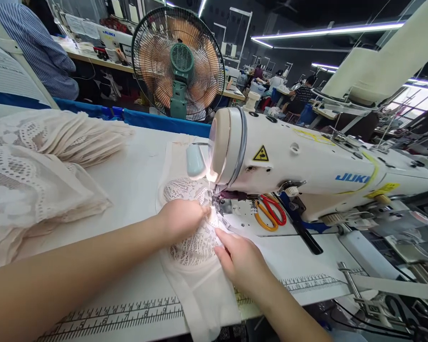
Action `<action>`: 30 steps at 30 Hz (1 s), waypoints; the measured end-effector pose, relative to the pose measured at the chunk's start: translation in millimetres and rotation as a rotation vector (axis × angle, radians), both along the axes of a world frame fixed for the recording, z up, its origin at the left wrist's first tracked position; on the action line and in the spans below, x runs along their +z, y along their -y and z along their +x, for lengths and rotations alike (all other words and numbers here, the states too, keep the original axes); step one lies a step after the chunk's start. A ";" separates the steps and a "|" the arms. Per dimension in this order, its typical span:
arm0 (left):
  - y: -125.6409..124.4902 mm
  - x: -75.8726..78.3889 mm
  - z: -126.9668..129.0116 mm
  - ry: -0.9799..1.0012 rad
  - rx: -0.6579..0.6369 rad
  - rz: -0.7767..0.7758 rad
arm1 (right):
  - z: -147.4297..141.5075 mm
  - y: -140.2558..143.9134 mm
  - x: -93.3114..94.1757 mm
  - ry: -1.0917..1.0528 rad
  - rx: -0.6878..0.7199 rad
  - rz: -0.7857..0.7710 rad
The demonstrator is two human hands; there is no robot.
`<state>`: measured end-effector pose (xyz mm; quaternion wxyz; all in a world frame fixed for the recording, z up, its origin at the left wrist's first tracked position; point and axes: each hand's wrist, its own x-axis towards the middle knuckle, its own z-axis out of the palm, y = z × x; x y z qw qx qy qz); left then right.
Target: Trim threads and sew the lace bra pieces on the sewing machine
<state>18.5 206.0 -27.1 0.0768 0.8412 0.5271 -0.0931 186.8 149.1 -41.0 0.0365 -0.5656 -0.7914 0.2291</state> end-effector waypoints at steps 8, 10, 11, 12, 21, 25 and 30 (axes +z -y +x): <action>-4.4 4.6 6.2 0.010 0.064 -0.068 | 1.1 -5.5 3.6 0.037 0.043 -0.029; -3.2 6.4 6.6 -0.018 0.051 -0.088 | 1.4 -5.5 7.1 0.067 0.064 -0.057; -2.4 7.2 6.6 -0.037 0.044 -0.102 | 1.2 -6.1 9.5 0.085 0.078 -0.072; -1.4 7.8 6.5 -0.053 0.037 -0.113 | 0.6 -7.3 12.2 0.105 0.092 -0.083; -3.4 9.1 7.2 -0.068 0.043 -0.120 | -8.4 -23.1 28.8 0.265 0.164 -0.126; -6.8 8.5 9.9 -0.026 0.042 -0.120 | -7.4 -23.2 31.3 0.265 0.119 -0.169; -8.9 7.8 12.3 -0.014 0.066 -0.139 | -8.3 -25.6 33.3 0.278 0.102 -0.186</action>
